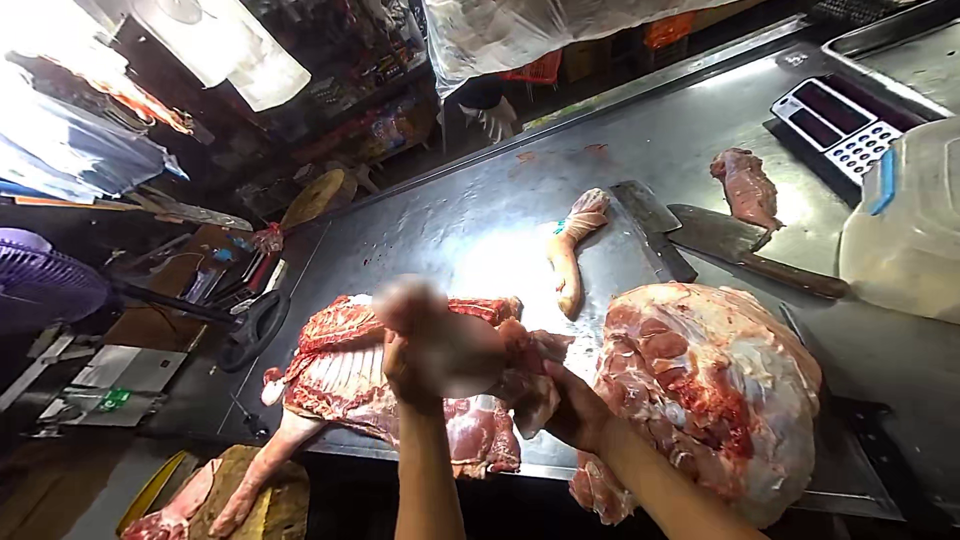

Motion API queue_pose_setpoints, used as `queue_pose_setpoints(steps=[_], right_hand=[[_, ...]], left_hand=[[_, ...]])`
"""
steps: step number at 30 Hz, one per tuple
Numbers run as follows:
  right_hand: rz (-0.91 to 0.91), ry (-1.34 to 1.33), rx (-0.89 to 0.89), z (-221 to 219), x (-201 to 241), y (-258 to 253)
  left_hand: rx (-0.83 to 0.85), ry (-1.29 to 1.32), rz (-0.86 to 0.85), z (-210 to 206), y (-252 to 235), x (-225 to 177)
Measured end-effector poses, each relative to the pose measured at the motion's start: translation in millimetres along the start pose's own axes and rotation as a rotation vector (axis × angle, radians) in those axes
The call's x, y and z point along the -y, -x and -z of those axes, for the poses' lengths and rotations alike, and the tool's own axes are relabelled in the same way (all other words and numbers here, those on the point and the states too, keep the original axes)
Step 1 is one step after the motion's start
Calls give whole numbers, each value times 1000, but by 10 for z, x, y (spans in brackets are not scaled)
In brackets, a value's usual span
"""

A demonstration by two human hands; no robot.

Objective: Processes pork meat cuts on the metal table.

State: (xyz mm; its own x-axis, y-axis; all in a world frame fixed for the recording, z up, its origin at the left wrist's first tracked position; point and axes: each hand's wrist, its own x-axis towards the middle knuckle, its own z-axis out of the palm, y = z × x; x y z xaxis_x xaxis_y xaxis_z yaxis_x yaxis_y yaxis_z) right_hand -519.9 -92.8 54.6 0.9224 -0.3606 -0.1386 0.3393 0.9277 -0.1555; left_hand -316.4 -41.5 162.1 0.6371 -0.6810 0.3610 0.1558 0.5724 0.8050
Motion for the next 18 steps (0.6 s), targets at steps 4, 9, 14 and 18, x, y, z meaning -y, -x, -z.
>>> queue_pose_setpoints(steps=[4, 9, 14, 18], right_hand=[[-24, -36, -141, -52, 53, 43], [-163, 192, -371, -58, -39, 211], [-223, 586, -301, -36, -86, 459], [-45, 714, -385, 18, -79, 510]], left_hand=[[-389, 125, 252, -106, 198, 324], [-305, 222, 417, -36, 789, 957], [-413, 51, 515, -130, 912, 1182], [-500, 262, 596, -334, 991, 1213]])
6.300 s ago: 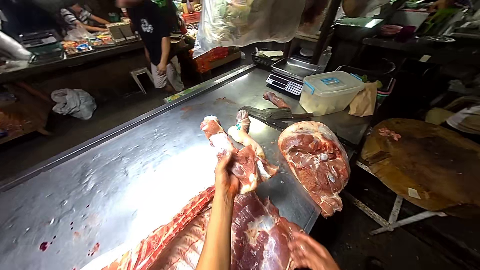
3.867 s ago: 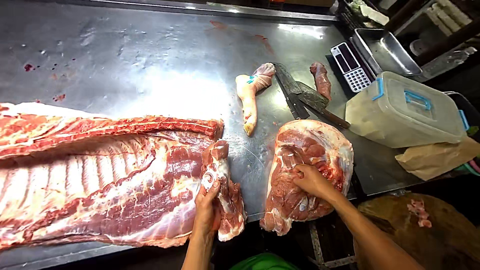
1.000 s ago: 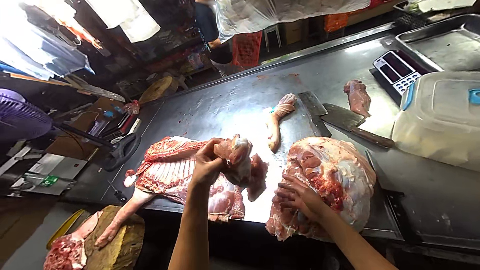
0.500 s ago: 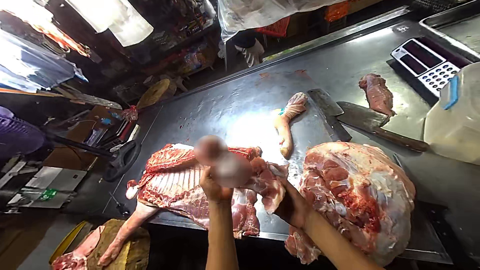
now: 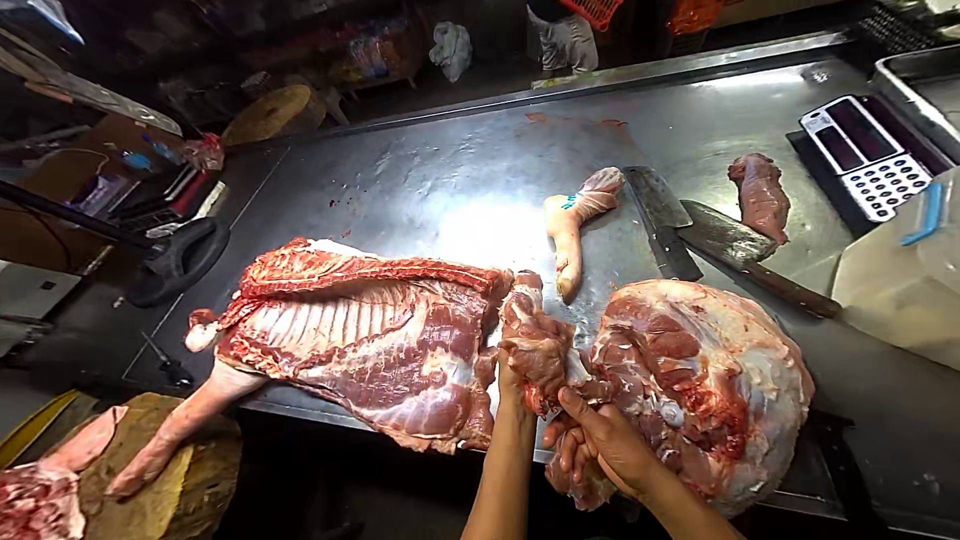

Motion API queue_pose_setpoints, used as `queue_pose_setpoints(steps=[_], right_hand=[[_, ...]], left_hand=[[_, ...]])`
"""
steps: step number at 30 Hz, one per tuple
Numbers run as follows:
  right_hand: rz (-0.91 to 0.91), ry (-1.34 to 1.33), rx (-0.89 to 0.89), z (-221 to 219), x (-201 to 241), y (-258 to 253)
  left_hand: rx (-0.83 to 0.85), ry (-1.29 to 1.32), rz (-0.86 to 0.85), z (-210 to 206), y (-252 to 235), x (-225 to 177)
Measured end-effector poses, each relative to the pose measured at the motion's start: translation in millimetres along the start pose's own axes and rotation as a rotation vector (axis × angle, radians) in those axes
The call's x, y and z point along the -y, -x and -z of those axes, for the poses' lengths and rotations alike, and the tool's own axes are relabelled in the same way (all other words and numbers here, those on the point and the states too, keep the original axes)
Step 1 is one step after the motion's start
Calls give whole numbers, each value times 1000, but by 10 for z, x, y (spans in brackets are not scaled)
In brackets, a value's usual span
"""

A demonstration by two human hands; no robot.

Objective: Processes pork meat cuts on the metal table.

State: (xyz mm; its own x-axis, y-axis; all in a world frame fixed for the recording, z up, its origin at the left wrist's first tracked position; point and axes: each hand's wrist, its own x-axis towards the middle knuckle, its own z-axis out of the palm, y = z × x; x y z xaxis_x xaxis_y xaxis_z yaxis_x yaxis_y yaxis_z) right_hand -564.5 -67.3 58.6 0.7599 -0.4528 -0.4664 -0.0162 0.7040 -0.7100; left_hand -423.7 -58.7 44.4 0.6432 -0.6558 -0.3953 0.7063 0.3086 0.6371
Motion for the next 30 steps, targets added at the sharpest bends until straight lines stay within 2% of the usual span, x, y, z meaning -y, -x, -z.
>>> queue_pose_setpoints(steps=[5, 9, 13, 18, 20, 22, 24, 30], right_hand=[[242, 33, -220, 162, 116, 142], [373, 99, -227, 270, 260, 152], [468, 289, -240, 309, 287, 130], [647, 501, -276, 487, 102, 12], [677, 568, -291, 537, -8, -112], [635, 647, -282, 551, -64, -220], [499, 729, -280, 507, -19, -265], [283, 758, -334, 628, 139, -117]], left_hand=[[27, 92, -3, -254, 43, 52], [-26, 91, 6, -357, 98, 87], [11, 94, 17, -294, 155, 101], [118, -218, 147, -72, -11, -177], [160, -315, 134, -51, -164, -246], [108, -372, 74, -55, -374, -223], [35, -421, 50, -96, -579, -237], [-50, -734, 78, -494, -1296, -527]])
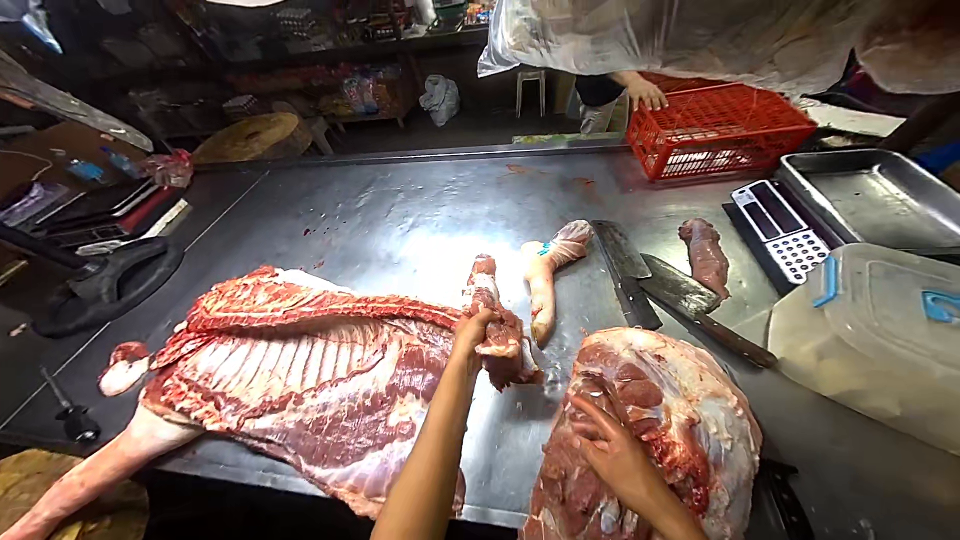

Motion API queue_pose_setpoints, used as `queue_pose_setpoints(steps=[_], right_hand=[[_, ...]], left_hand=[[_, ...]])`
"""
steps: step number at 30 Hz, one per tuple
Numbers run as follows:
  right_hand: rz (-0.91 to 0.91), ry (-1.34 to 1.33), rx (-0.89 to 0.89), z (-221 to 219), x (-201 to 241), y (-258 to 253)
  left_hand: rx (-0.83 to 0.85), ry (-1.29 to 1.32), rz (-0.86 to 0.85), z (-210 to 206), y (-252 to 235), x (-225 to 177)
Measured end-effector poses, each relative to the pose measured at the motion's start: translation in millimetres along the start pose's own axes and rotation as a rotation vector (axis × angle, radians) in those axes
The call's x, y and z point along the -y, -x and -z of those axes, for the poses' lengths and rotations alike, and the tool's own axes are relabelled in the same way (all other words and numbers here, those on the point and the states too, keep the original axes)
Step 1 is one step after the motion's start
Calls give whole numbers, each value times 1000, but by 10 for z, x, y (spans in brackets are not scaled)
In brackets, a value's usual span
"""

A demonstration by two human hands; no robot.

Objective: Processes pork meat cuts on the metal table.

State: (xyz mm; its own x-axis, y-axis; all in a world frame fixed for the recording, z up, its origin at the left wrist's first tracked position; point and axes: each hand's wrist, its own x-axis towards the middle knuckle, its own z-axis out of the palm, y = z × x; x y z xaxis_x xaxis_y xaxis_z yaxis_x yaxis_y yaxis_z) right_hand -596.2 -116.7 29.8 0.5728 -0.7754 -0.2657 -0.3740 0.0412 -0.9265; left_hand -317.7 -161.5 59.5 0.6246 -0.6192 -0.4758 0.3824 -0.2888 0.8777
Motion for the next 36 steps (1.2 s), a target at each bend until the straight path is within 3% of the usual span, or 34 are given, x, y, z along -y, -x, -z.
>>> queue_pose_setpoints(steps=[5, 9, 12, 16, 19, 23, 26, 31, 36], right_hand=[[-95, -3, -40, 205, -27, 212], [-80, -42, -176, 340, -52, 497], [25, -109, -357, 486, -130, 744], [56, -83, -637, 816, -401, 1108], [-68, 47, -747, 1133, -624, 1379], [-252, 184, -756, 1440, -977, 1534], [-290, 313, -679, 1580, -1333, 1532], [-323, 442, -611, 1699, -1784, 1275], [-372, 522, -563, 1668, -1872, 1134]], left_hand=[[78, -78, 8, -209, -730, -425], [272, -567, -9, -110, -1298, -518], [368, -756, -164, -17, -1349, -476], [310, -744, -417, 126, -958, -208], [309, -619, -445, 259, -309, 136], [454, -586, -289, 384, 599, 897], [421, -629, -131, 349, 1122, 1464], [311, -667, -68, 325, 1456, 2131], [152, -721, -4, 483, 1726, 2335]])
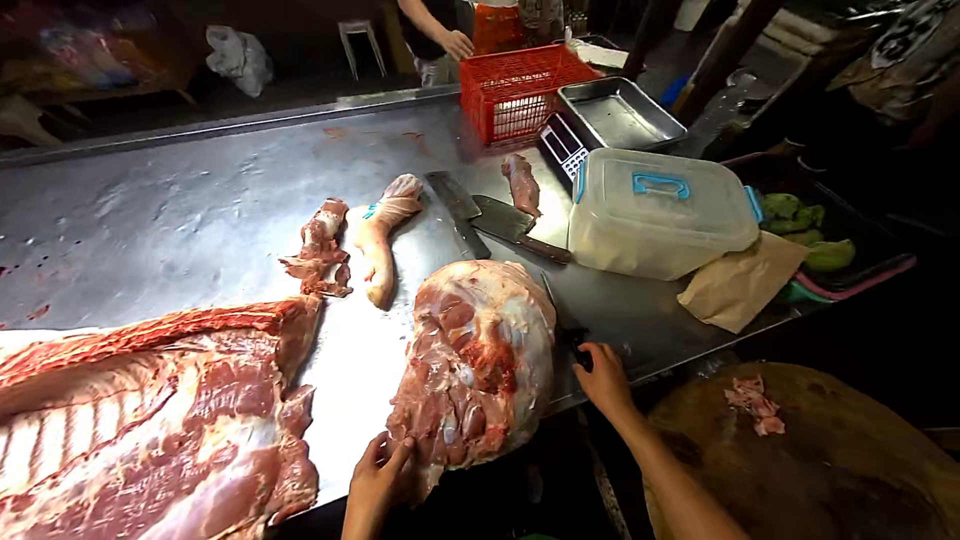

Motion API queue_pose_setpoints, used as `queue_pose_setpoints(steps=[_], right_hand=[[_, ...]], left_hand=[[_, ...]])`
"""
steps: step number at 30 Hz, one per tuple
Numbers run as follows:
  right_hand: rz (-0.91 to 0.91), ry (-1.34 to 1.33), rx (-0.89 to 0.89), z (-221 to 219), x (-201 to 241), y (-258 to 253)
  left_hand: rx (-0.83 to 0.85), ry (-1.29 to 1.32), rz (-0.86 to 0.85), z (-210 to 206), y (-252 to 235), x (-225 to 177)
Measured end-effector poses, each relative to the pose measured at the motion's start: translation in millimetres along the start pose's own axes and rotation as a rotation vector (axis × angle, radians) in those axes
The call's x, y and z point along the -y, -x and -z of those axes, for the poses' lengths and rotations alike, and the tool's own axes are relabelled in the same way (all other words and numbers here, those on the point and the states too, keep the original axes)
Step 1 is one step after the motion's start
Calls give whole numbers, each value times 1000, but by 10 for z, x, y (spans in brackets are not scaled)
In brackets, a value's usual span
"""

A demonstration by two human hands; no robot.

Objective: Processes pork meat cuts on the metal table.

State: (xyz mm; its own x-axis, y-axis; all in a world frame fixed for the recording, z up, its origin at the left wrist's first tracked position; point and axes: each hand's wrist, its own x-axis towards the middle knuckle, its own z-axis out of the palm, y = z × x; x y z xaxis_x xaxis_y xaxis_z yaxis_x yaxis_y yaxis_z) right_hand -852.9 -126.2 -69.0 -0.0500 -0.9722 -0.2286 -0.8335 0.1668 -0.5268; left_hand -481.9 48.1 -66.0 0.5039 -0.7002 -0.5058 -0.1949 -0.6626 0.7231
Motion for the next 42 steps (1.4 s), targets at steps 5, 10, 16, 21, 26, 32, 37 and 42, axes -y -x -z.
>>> queue_pose_setpoints(steps=[5, 10, 16, 21, 26, 32, 37, 42], right_hand=[[-3, 16, 28, 46, 20, -103], [-35, -83, 46, 138, -45, -136], [-15, -447, 22, 248, -351, 331], [-1, -691, -5, 376, -270, 899], [169, -806, 78, 551, 87, 1353], [16, -523, 146, 281, 147, 1737], [-55, -520, 96, 139, 294, 2101], [-178, -486, 68, 60, 257, 2422]], left_hand=[[-123, 77, 41, -119, 332, 47], [-425, 703, 153, -437, 418, 162], [-289, 1174, 317, -417, 386, 306], [-106, 1120, 201, -270, 386, 274], [-99, 1242, 142, -436, 546, 444], [-1, 553, 31, -50, 89, 159], [387, 584, 121, 7, -279, -92], [571, 743, 139, -247, -163, -343]])
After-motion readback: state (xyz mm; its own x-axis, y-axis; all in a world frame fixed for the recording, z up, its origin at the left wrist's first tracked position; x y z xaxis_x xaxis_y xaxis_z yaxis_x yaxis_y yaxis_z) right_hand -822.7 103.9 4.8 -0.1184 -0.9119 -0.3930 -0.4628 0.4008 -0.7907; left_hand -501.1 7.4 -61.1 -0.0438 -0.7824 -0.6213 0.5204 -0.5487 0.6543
